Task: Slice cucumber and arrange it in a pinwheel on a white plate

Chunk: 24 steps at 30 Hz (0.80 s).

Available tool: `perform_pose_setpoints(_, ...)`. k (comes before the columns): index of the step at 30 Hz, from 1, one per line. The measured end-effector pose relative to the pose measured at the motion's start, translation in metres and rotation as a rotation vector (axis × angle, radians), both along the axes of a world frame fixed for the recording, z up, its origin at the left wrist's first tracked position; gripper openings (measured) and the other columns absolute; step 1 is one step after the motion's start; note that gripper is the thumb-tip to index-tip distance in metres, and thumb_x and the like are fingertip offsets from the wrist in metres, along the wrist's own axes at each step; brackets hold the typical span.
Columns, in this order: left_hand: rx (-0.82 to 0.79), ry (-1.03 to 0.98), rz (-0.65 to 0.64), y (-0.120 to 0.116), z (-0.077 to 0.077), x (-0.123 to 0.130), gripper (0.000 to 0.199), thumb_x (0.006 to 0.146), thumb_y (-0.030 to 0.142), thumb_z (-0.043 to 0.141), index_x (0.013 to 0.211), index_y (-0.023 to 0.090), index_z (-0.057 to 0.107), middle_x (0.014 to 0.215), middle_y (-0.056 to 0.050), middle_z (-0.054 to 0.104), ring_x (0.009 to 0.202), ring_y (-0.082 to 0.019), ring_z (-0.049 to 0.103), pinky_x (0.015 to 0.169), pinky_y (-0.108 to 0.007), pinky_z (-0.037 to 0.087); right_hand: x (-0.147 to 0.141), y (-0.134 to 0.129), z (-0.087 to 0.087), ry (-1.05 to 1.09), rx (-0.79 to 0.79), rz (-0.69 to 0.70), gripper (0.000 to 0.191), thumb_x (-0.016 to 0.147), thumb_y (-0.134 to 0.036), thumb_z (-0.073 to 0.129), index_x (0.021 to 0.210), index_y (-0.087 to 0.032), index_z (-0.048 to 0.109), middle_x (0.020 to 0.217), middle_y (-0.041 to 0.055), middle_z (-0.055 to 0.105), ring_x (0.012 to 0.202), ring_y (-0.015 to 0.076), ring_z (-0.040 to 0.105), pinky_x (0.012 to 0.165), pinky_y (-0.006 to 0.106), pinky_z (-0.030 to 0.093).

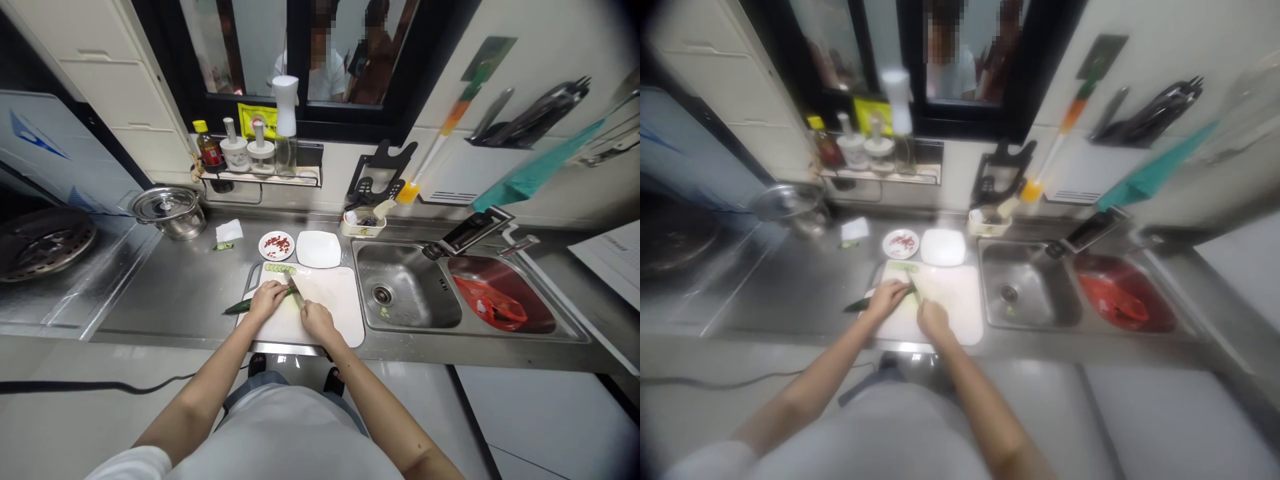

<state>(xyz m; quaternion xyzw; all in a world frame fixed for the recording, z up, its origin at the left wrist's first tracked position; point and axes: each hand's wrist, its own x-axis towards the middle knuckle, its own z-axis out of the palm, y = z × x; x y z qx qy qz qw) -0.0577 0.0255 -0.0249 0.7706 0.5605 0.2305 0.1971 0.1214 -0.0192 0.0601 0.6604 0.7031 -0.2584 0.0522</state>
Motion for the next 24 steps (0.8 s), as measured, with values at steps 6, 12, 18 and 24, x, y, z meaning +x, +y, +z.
perform_pose_setpoints(6, 0.009, 0.019, -0.003, -0.001, -0.001, 0.001, 0.028, 0.094, 0.034, 0.05, 0.11, 0.027, 0.071, 0.095, -0.005, 0.066, 0.092, -0.018, 0.056, 0.082, -0.028, 0.042, -0.004, -0.002, 0.0, -0.028, -0.011, 0.012, 0.033, 0.096, -0.02, 0.035, 0.112, -0.011, 0.062, 0.103, 0.016, 0.07, 0.096, 0.023, 0.066, 0.076, 0.028, 0.044)
perform_pose_setpoints(12, 0.043, 0.007, -0.006, -0.003, -0.001, 0.001, 0.028, 0.094, 0.035, 0.049, 0.108, 0.026, 0.071, 0.095, -0.005, 0.066, 0.09, -0.018, 0.056, 0.08, -0.028, 0.042, 0.001, -0.011, 0.008, -0.052, -0.081, 0.035, 0.033, 0.094, -0.015, 0.036, 0.114, -0.01, 0.061, 0.105, 0.0174, 0.069, 0.099, 0.0237, 0.065, 0.077, 0.029, 0.045)
perform_pose_setpoints(18, 0.053, -0.033, -0.019, 0.0, -0.001, 0.0, 0.027, 0.094, 0.033, 0.05, 0.105, 0.024, 0.072, 0.094, -0.005, 0.067, 0.088, -0.018, 0.057, 0.08, -0.029, 0.044, 0.006, -0.013, 0.014, -0.057, -0.119, 0.063, 0.034, 0.093, -0.014, 0.037, 0.116, -0.009, 0.061, 0.109, 0.0179, 0.067, 0.102, 0.0249, 0.064, 0.079, 0.03, 0.045)
perform_pose_setpoints(24, 0.053, -0.049, -0.042, 0.003, -0.004, -0.002, 0.027, 0.094, 0.033, 0.049, 0.106, 0.024, 0.072, 0.094, -0.005, 0.068, 0.09, -0.018, 0.059, 0.081, -0.03, 0.044, 0.001, -0.003, 0.011, -0.061, -0.119, 0.062, 0.034, 0.092, -0.013, 0.037, 0.115, -0.011, 0.062, 0.109, 0.0177, 0.068, 0.103, 0.0243, 0.064, 0.079, 0.029, 0.045)
